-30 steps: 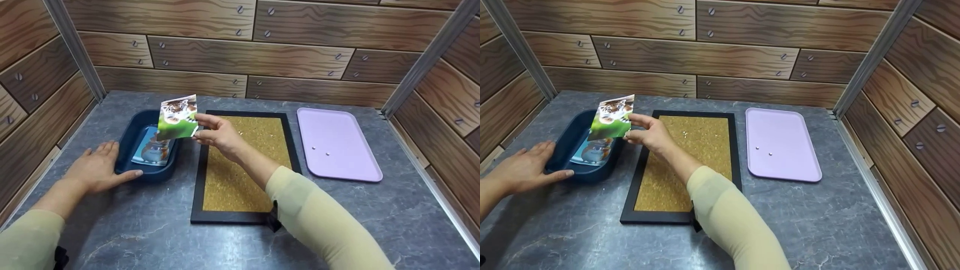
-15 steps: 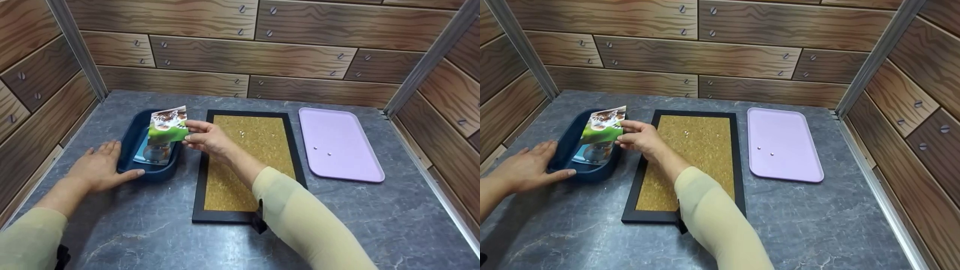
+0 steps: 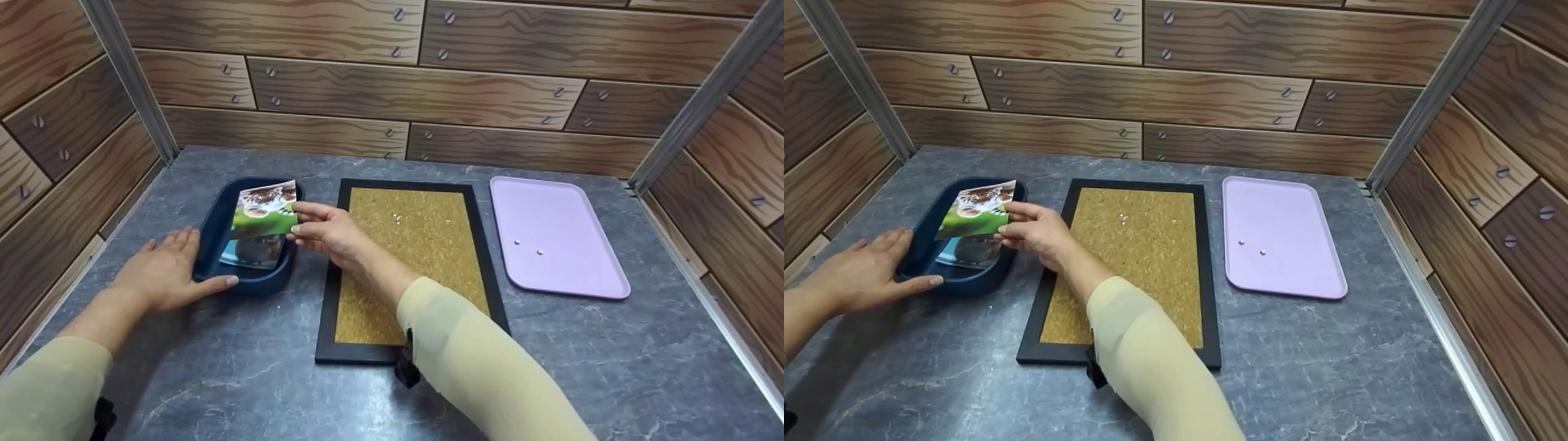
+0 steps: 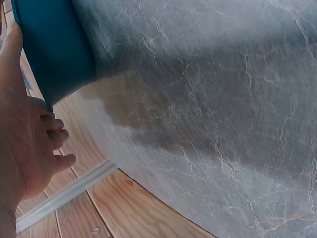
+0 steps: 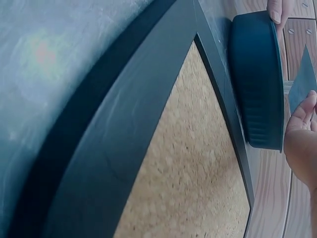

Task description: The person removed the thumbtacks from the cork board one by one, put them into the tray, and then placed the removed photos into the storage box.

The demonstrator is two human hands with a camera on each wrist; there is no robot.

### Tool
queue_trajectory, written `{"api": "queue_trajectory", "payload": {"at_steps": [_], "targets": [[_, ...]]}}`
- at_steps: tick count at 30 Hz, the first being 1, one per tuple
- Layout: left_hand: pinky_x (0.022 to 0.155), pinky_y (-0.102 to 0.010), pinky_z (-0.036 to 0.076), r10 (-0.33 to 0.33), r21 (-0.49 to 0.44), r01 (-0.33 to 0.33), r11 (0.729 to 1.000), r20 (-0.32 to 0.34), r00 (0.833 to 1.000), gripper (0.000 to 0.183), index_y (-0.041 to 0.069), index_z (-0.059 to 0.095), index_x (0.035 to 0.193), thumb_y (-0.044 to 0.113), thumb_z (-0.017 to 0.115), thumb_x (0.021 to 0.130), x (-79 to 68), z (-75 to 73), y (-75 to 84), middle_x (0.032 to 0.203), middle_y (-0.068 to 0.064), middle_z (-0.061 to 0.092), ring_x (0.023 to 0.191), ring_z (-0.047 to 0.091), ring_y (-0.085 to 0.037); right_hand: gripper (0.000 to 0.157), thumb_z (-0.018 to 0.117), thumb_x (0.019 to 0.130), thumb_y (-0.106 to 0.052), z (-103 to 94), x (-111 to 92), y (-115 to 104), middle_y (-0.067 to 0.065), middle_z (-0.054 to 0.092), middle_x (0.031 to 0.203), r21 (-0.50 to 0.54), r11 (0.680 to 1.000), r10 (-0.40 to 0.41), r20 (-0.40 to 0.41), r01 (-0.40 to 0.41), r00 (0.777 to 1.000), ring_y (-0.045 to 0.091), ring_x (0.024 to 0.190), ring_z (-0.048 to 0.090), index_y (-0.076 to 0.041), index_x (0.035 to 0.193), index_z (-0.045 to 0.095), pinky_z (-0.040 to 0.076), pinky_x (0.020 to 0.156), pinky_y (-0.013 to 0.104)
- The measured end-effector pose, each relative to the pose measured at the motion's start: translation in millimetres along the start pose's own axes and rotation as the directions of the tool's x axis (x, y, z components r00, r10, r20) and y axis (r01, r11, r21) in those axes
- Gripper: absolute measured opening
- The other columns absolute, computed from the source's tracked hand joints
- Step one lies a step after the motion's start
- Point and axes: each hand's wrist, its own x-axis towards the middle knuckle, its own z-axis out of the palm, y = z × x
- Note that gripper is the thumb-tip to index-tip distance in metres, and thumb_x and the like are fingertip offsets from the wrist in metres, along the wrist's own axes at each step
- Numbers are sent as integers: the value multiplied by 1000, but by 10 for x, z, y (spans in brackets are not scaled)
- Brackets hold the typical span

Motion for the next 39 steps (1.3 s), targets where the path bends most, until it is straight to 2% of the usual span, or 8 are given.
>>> {"api": "queue_trajectory", "payload": {"at_steps": [15, 22, 26, 32, 39], "targets": [[118, -77, 19, -4, -6, 4, 1000, -2, 1000, 131, -23, 19, 156, 90, 39, 93, 6, 4, 16, 160, -46, 24, 149, 24, -62, 56, 59, 96, 19, 69, 10, 90, 22, 66, 136, 0, 1000, 15, 17, -15, 1000, 20, 81, 73, 6, 150, 54, 61, 73, 23], [118, -77, 22, -8, 8, 8, 1000, -4, 1000, 132, -24, 22, 155, 91, 38, 92, 8, 11, 15, 160, -46, 25, 149, 26, -61, 54, 60, 97, 17, 104, 15, 124, 19, 67, 135, -21, 999, 25, 19, -25, 1000, 24, 87, 74, 5, 149, 56, 62, 76, 25], [118, -76, 21, -14, 1, 14, 1000, -2, 1000, 133, -24, 21, 156, 92, 37, 92, 6, 5, 17, 160, -46, 24, 149, 26, -61, 53, 61, 97, 16, 125, 25, 146, 19, 68, 133, -20, 999, 28, 23, -27, 999, 23, 85, 74, 5, 148, 56, 62, 78, 26], [118, -76, 22, -7, 2, 7, 1000, -7, 1000, 132, -24, 21, 156, 90, 38, 92, -6, 1, 20, 159, -46, 25, 149, 27, -61, 50, 63, 98, 13, 145, 31, 169, 18, 71, 128, -21, 999, 38, 27, -37, 999, 19, 80, 74, 5, 147, 58, 62, 76, 26], [118, -76, 23, -9, 9, 9, 1000, -8, 1000, 130, -24, 20, 156, 89, 40, 93, -5, -18, 29, 159, -46, 25, 149, 27, -61, 47, 66, 99, 8, 148, 30, 164, 15, 75, 113, -31, 998, 52, 20, -51, 998, 18, 78, 75, 4, 145, 61, 63, 76, 26]]}}
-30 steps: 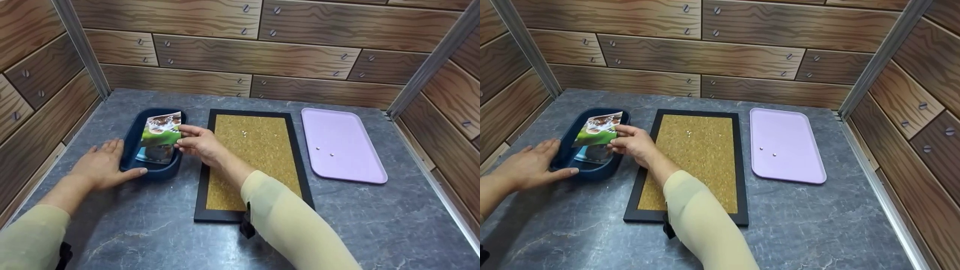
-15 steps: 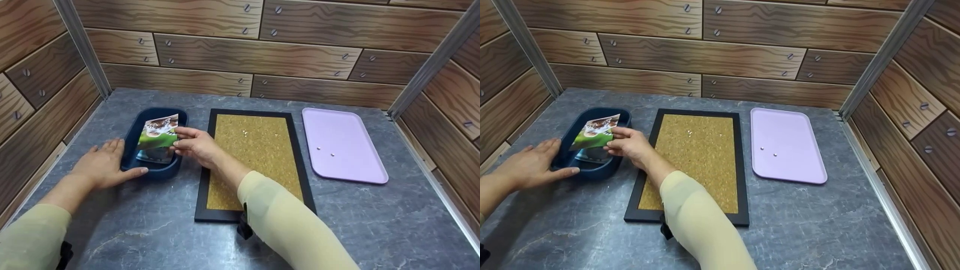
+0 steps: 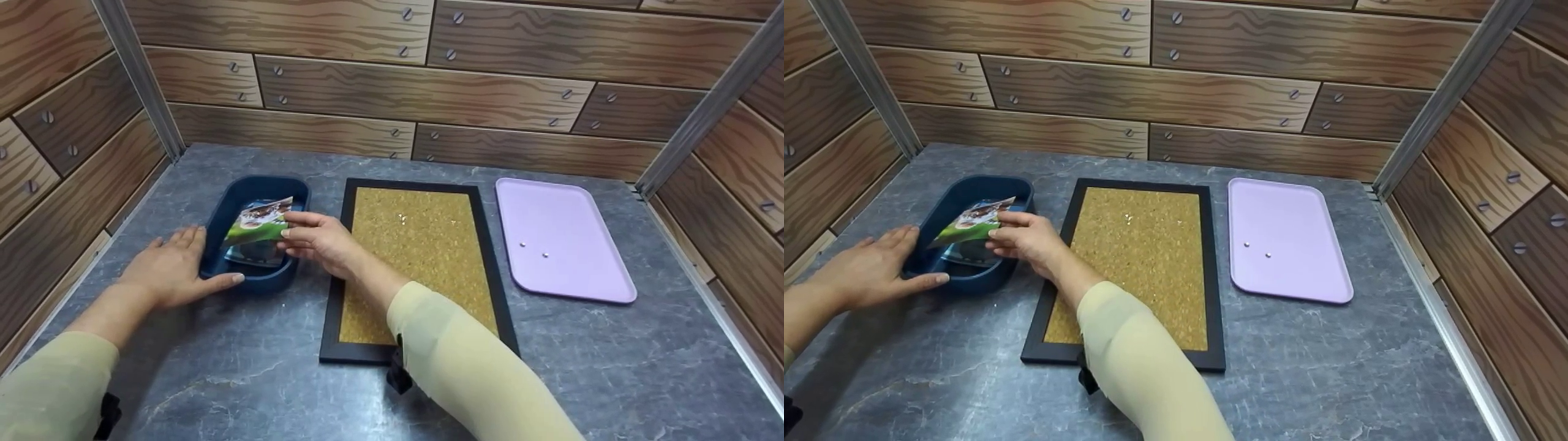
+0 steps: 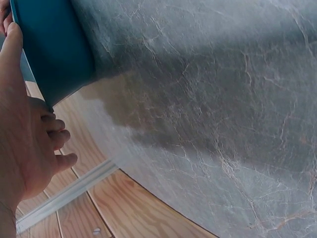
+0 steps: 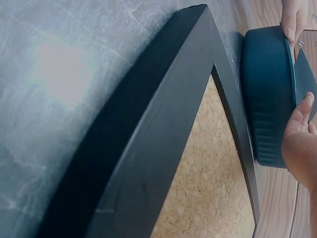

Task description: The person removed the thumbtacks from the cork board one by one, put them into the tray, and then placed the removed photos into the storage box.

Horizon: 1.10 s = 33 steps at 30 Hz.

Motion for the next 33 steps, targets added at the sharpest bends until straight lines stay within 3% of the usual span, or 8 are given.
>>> {"api": "queue_trajectory", "payload": {"at_steps": [10, 18, 30, 33], "targets": [[117, -76, 24, 4, 2, -4, 1000, -15, 1000, 132, -24, 22, 156, 91, 39, 92, 20, 31, -10, 159, -46, 27, 148, 29, -61, 45, 66, 101, 3, -6, 4, -28, 21, 72, 121, -23, 999, 40, -2, -40, 999, 17, 77, 74, 4, 146, 60, 62, 74, 26], [117, -77, 25, -4, 3, 4, 1000, -14, 1000, 132, -23, 23, 155, 91, 40, 91, 29, 44, -22, 158, -46, 29, 148, 30, -61, 47, 67, 104, -6, -5, -10, -99, 27, 61, 144, -86, 990, 116, 21, -114, 993, 17, 79, 74, 1, 150, 58, 61, 73, 25], [117, -76, 24, -10, 7, 10, 1000, -6, 1000, 128, -23, 22, 156, 87, 42, 94, 23, 32, -13, 159, -45, 27, 148, 29, -62, 48, 68, 103, -7, -16, -68, -99, 15, 72, 128, -63, 992, 116, 50, -112, 992, 20, 80, 76, -5, 150, 60, 63, 73, 27], [117, -77, 24, -10, 5, 10, 1000, -7, 1000, 129, -24, 22, 156, 88, 42, 94, 24, 30, -12, 159, -45, 27, 148, 28, -62, 47, 69, 104, -8, -5, -81, -108, 16, 69, 136, -67, 991, 119, 63, -115, 991, 20, 81, 76, -6, 150, 61, 62, 74, 27]]}}
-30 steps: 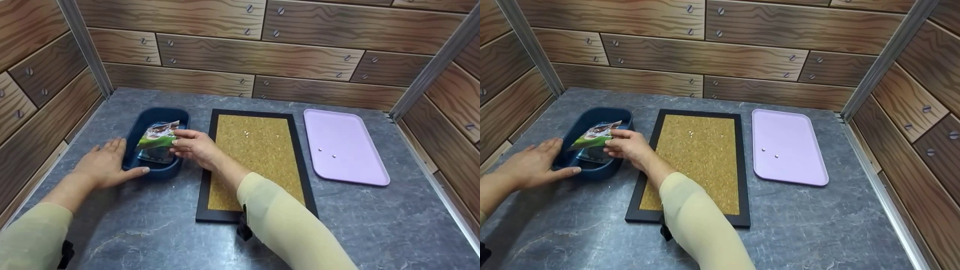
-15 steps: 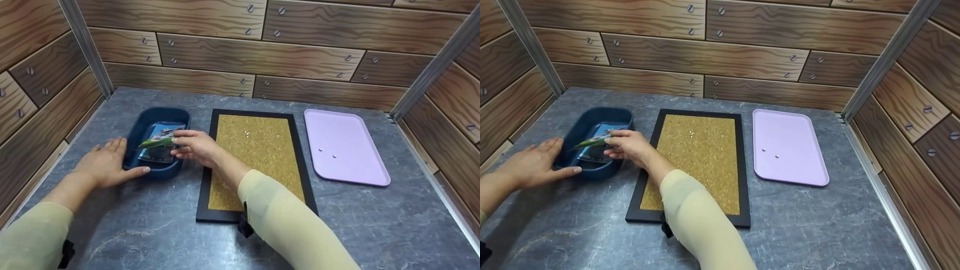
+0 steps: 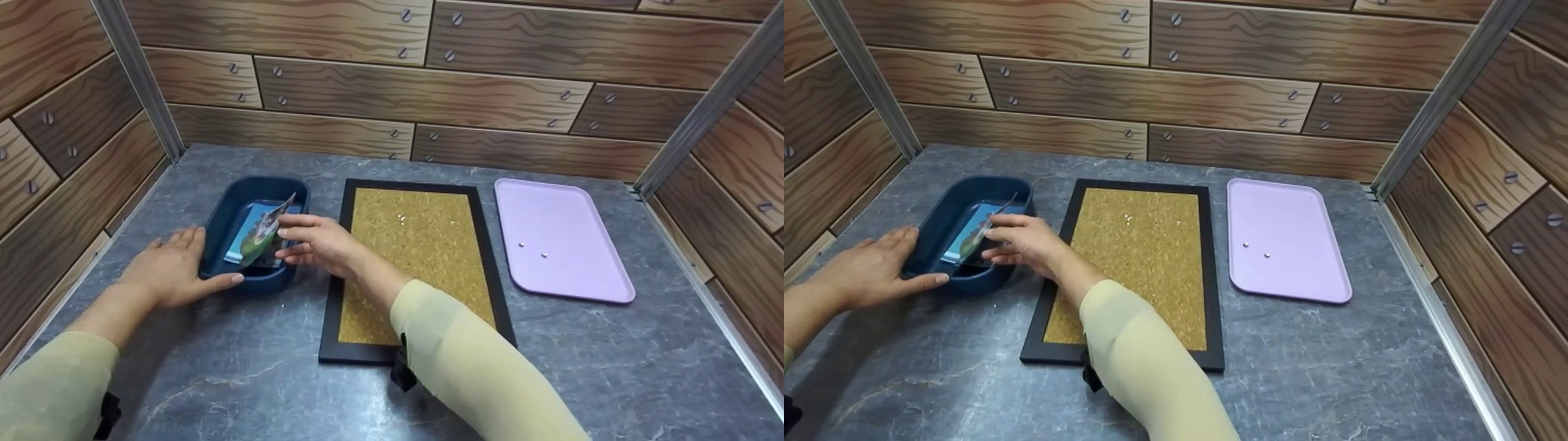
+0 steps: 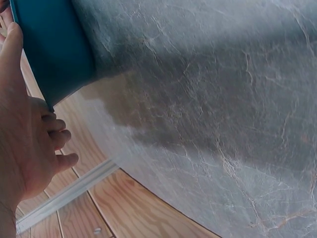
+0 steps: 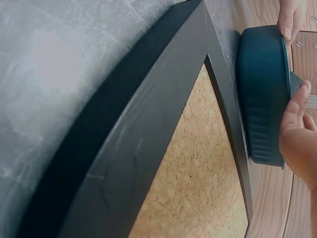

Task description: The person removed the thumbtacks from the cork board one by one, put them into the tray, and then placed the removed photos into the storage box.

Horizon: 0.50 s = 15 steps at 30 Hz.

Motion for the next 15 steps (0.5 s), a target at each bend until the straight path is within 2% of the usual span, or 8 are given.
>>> {"api": "queue_trajectory", "payload": {"at_steps": [4, 10, 15], "targets": [[117, -77, 24, 8, -8, -8, 1000, -3, 1000, 131, -24, 22, 155, 89, 40, 93, 16, 1, 5, 159, -46, 27, 147, 29, -62, 45, 68, 104, -8, 8, -20, -13, 22, 63, 144, 0, 1000, -3, 8, 3, 1000, 20, 81, 76, -7, 149, 62, 62, 74, 27], [117, -77, 22, 3, -13, -3, 1000, 11, 1000, 133, -24, 21, 155, 92, 38, 91, 20, 7, -18, 158, -46, 27, 148, 28, -61, 47, 65, 105, -5, 22, -50, -46, 18, 72, 124, -20, 999, -25, 14, 26, 1000, 19, 78, 75, -3, 151, 59, 62, 71, 25], [117, -78, 22, 0, -10, 0, 1000, 25, 1000, 133, -25, 21, 155, 91, 38, 92, 14, 18, -54, 158, -47, 25, 148, 27, -62, 48, 65, 105, -6, 9, -84, -91, 16, 73, 114, -36, 999, -38, 17, 39, 999, 19, 78, 75, -2, 152, 57, 62, 71, 26]]}}
